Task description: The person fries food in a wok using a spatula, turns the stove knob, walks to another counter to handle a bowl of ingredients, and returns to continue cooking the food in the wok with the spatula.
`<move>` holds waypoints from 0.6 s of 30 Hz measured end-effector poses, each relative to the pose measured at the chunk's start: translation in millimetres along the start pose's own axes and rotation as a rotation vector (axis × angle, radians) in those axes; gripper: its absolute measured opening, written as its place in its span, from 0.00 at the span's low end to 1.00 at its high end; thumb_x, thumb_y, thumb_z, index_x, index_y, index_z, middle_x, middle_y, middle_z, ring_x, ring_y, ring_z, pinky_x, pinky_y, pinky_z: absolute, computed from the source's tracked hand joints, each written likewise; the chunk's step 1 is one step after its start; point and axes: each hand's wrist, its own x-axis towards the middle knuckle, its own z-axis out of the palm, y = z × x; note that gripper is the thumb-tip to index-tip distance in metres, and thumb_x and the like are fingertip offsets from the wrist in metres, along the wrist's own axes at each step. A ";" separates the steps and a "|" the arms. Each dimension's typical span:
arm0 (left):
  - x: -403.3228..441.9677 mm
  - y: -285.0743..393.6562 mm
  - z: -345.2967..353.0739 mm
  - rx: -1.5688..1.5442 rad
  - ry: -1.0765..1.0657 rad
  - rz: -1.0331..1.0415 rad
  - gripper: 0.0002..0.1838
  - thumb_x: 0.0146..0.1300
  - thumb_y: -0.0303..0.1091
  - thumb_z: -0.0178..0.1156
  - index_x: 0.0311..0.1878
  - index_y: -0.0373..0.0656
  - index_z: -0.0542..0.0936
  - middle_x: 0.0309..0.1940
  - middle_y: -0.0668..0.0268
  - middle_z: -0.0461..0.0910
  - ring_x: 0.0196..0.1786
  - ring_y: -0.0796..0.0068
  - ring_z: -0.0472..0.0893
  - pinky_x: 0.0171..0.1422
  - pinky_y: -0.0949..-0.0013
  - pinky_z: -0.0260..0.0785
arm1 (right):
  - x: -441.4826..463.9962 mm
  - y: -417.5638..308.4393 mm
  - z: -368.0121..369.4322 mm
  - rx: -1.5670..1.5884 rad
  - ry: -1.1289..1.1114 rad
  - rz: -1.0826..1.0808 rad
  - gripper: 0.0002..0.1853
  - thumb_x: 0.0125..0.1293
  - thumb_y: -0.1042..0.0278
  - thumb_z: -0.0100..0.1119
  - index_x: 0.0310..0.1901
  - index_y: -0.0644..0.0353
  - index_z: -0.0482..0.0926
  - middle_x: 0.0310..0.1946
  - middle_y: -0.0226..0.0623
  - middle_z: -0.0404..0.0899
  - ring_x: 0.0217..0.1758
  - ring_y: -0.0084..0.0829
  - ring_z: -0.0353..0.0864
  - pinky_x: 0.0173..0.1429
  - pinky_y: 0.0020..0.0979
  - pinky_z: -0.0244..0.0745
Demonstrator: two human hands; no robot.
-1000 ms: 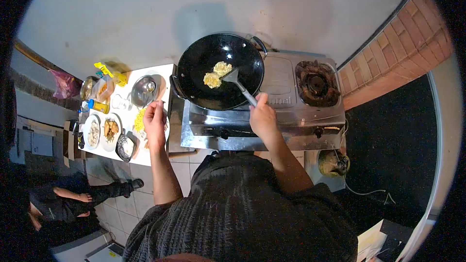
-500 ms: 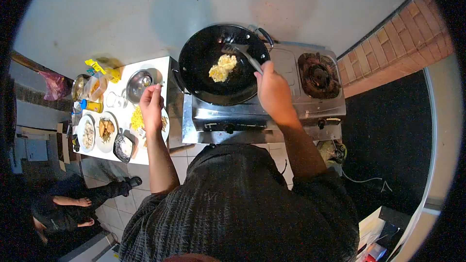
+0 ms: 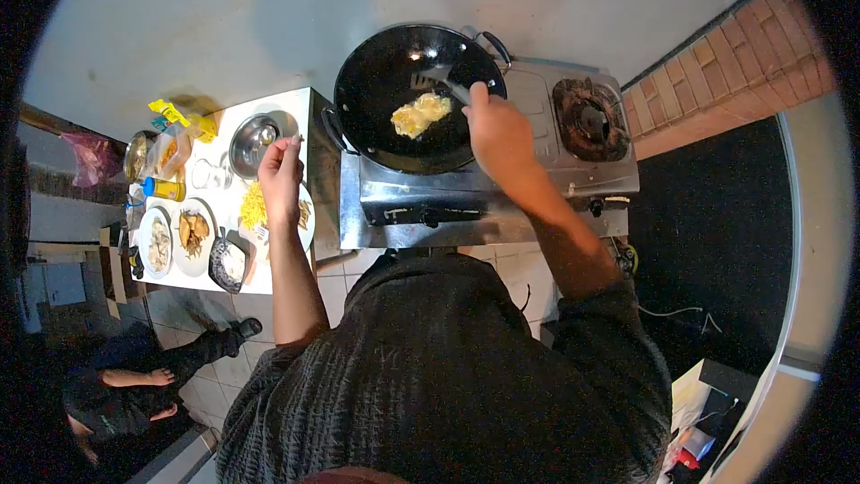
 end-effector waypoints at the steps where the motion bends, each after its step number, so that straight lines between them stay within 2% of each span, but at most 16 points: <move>1: 1.2 0.7 0.9 -0.015 0.002 0.005 0.07 0.63 0.34 0.57 0.33 0.41 0.76 0.20 0.80 0.67 0.22 0.92 0.59 0.25 0.83 0.48 | 0.1 1.1 -4.5 0.032 0.037 -0.021 0.11 0.63 0.63 0.52 0.36 0.61 0.63 0.22 0.46 0.74 0.27 0.49 0.75 0.29 0.47 0.69; 10: 13.7 -6.7 6.2 -0.002 -0.033 0.026 0.08 0.63 0.34 0.58 0.35 0.39 0.78 0.23 0.79 0.70 0.24 0.92 0.62 0.28 0.84 0.52 | 14.4 11.3 -23.6 -0.032 -0.104 0.155 0.13 0.65 0.59 0.49 0.38 0.62 0.66 0.23 0.53 0.77 0.28 0.53 0.78 0.30 0.47 0.72; 13: 15.5 -7.4 9.5 0.028 -0.030 0.033 0.08 0.63 0.34 0.58 0.36 0.39 0.78 0.23 0.79 0.70 0.25 0.91 0.62 0.28 0.84 0.52 | 21.2 18.9 -21.7 -0.085 -0.053 0.136 0.12 0.66 0.60 0.48 0.37 0.62 0.70 0.22 0.49 0.77 0.27 0.52 0.77 0.32 0.48 0.70; 18: 20.2 -9.6 6.6 0.007 -0.031 0.025 0.08 0.63 0.34 0.58 0.35 0.38 0.77 0.23 0.79 0.70 0.25 0.92 0.62 0.28 0.84 0.52 | 27.6 17.2 -28.2 -0.083 -0.086 0.119 0.14 0.65 0.58 0.47 0.32 0.62 0.73 0.23 0.50 0.77 0.29 0.52 0.78 0.35 0.49 0.71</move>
